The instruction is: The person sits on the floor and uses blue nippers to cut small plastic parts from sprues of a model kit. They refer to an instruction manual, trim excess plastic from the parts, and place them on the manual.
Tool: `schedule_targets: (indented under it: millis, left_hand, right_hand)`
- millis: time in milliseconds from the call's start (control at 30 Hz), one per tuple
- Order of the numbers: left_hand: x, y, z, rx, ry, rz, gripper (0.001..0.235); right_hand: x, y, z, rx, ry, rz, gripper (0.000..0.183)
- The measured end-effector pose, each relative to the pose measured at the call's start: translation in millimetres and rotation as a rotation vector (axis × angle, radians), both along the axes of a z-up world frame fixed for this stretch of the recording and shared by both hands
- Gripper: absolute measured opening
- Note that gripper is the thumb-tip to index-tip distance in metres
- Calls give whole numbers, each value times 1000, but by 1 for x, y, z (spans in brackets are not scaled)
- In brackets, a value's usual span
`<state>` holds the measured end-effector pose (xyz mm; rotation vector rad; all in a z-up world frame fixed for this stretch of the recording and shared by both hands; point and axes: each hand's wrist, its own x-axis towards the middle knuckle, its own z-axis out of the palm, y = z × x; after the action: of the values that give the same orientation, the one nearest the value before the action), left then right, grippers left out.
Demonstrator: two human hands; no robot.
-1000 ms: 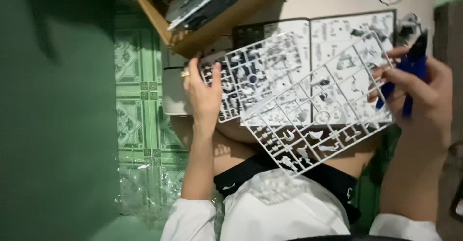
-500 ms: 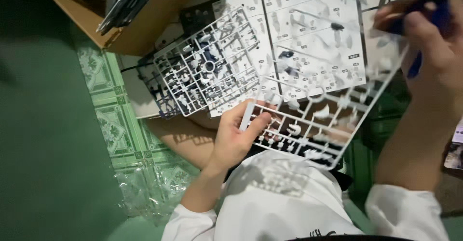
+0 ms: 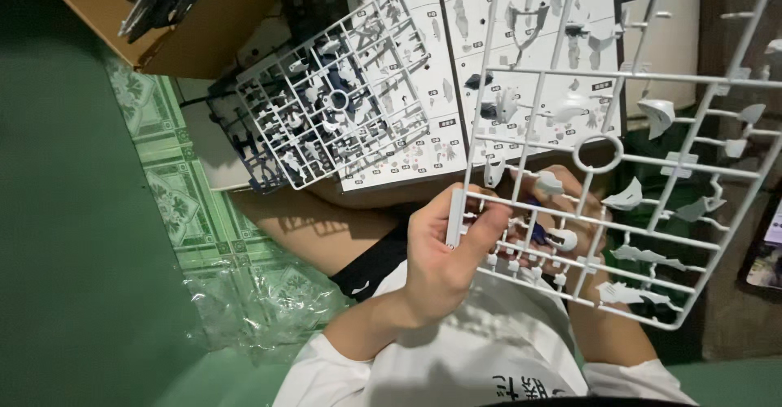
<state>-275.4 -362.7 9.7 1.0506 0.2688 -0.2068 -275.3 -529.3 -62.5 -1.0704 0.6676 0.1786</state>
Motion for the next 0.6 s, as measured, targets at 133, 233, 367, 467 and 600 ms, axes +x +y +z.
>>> schedule_targets:
  millis: [133, 233, 367, 467, 600]
  left_hand:
    - [2, 0, 5, -56, -5, -2, 13]
    - [2, 1, 5, -97, -6, -6, 14]
    - [1, 3, 15, -114, 6, -14, 15]
    - [-1, 4, 24, 41, 90, -132, 21]
    - [-2, 4, 26, -176, 149, -121, 21]
  right_hand:
    - [-12, -9, -6, -5, -51, 119, 41]
    - [-21, -13, -14, -4, -74, 200, 43]
    - [-35, -19, -21, -9, -102, 274, 45]
    - [-31, -15, -8, -13, -134, 349, 47]
    - [-13, 2, 8, -1062, -1056, 416, 34]
